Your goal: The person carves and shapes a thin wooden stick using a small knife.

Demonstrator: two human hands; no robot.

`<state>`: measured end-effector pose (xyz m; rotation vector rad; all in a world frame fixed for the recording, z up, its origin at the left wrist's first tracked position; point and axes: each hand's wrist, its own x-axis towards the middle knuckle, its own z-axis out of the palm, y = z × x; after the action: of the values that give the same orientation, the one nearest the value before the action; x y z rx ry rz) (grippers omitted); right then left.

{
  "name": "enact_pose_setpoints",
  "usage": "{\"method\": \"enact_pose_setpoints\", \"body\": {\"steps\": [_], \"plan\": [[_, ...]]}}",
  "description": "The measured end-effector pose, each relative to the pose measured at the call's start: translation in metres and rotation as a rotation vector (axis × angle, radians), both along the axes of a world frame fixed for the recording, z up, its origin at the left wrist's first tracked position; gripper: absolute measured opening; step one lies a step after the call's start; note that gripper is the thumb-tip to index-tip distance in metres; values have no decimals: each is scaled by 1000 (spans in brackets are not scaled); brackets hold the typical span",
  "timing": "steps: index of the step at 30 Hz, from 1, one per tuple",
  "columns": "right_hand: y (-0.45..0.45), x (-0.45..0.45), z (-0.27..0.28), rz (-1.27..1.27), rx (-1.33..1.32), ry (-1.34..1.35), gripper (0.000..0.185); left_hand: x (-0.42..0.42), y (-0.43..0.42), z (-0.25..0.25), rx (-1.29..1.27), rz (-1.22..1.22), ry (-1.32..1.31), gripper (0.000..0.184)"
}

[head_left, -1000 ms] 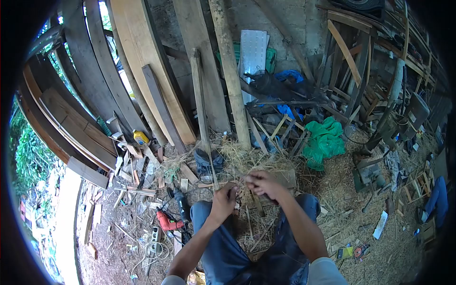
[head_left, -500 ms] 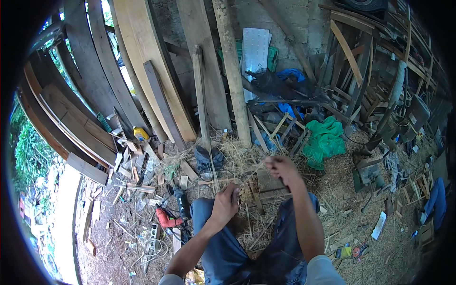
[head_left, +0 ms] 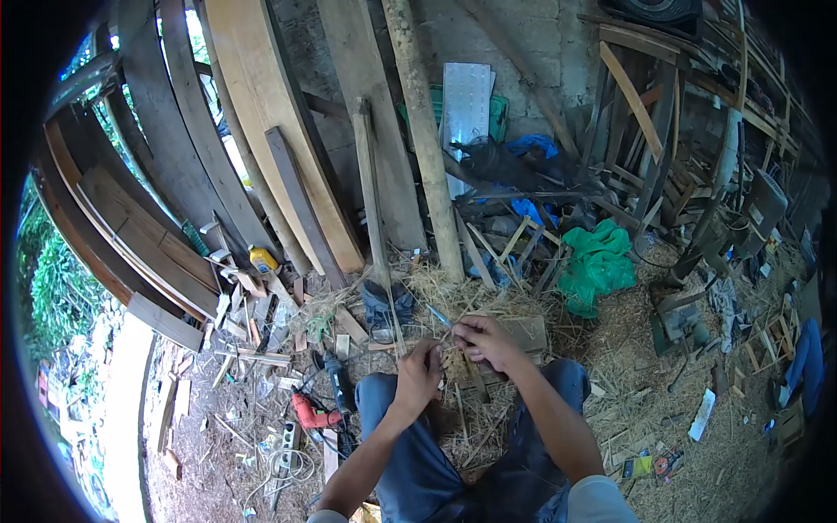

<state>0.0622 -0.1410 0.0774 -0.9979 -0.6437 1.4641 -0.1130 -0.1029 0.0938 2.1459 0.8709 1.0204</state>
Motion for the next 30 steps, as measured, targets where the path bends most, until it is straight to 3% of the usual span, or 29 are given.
{"method": "enact_pose_setpoints", "body": {"steps": [5,7,9,11,14,18,23,30], "plan": [[-1,21,3,35,-48,31,17,-4,-9,1,60,-23,-15,6],[1,29,9,-71,-119,-162,17,-9,-10,9,32,-47,14,6],[7,64,-12,-361,-117,-184,17,-18,-17,17,2,-68,47,6],[1,100,-11,-470,-14,-44,17,-28,-21,25,-41,-38,19,5],[-10,96,-9,-417,-4,-59,20,-39,0,3,12,27,90,3],[-11,21,6,-115,-127,-157,25,-20,5,-5,-20,49,60,2],[-1,-22,0,98,-10,-12,19,-1,-3,0,46,57,-2,5],[3,32,0,-92,-121,26,17,-17,-8,-2,-81,-34,-41,4]]}}
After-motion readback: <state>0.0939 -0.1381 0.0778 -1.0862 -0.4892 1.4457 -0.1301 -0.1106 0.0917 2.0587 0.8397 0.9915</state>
